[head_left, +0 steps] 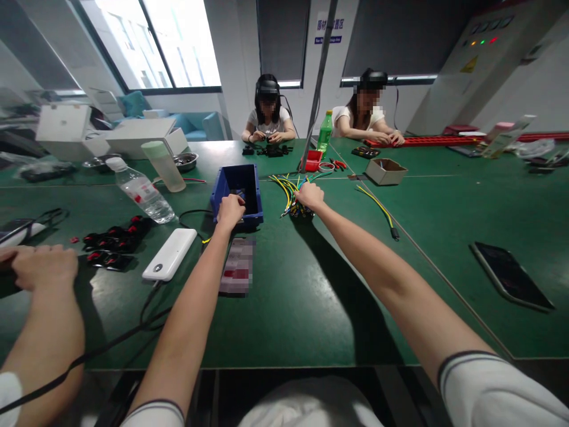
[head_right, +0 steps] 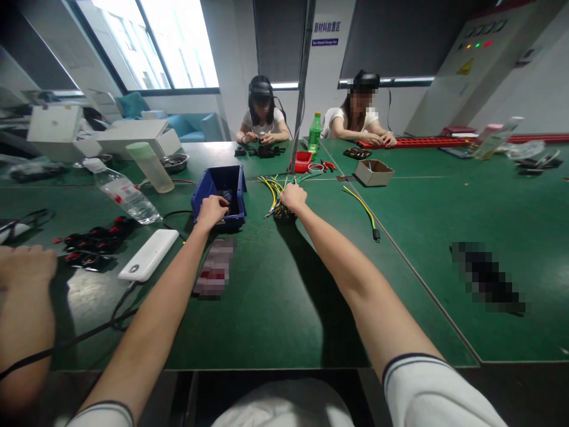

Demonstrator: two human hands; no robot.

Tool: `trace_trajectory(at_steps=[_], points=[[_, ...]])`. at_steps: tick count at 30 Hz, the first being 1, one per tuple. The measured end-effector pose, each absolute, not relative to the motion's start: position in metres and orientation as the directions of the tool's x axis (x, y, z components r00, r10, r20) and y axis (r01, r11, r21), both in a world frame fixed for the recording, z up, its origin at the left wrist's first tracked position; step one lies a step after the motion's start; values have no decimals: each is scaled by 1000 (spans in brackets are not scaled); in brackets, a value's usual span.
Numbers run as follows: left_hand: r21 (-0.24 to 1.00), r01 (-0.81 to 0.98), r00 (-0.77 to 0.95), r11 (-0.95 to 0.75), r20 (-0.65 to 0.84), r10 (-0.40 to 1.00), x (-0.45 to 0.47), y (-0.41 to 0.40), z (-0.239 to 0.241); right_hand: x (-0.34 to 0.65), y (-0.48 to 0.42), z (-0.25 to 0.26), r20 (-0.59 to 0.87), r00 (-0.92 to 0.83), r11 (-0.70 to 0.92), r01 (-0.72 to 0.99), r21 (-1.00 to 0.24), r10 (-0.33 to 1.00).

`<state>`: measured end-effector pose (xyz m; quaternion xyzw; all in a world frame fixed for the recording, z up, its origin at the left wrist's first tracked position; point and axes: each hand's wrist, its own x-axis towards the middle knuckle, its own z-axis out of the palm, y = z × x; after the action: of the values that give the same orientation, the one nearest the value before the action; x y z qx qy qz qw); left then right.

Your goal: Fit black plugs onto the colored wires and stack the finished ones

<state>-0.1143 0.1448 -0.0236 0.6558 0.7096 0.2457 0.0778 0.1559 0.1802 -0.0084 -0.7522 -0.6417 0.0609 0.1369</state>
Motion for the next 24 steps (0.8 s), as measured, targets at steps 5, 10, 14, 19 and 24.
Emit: trace_trajectory(at_steps=[5,10,14,19,24], points=[[456,890,-132,18,219,967,-115,147,-24,154,188,-8,56,168,-148,954,-262,984],[464,886,-139,25,214,967,-116,147,-24,152,197,-8,4,169,-163,953,-254,986],[467,884,-146,38,198,969,-117,149,-25,151,204,-5,-38,175,-179,948,-264,984],[462,886,-141,40,187,972,-117,150,-27,154,205,-4,-52,188,-195,932,-304,981],[471,882,-107,17,165,981,-118,150,-27,159,202,2,-28,195,-192,914,-359,980]])
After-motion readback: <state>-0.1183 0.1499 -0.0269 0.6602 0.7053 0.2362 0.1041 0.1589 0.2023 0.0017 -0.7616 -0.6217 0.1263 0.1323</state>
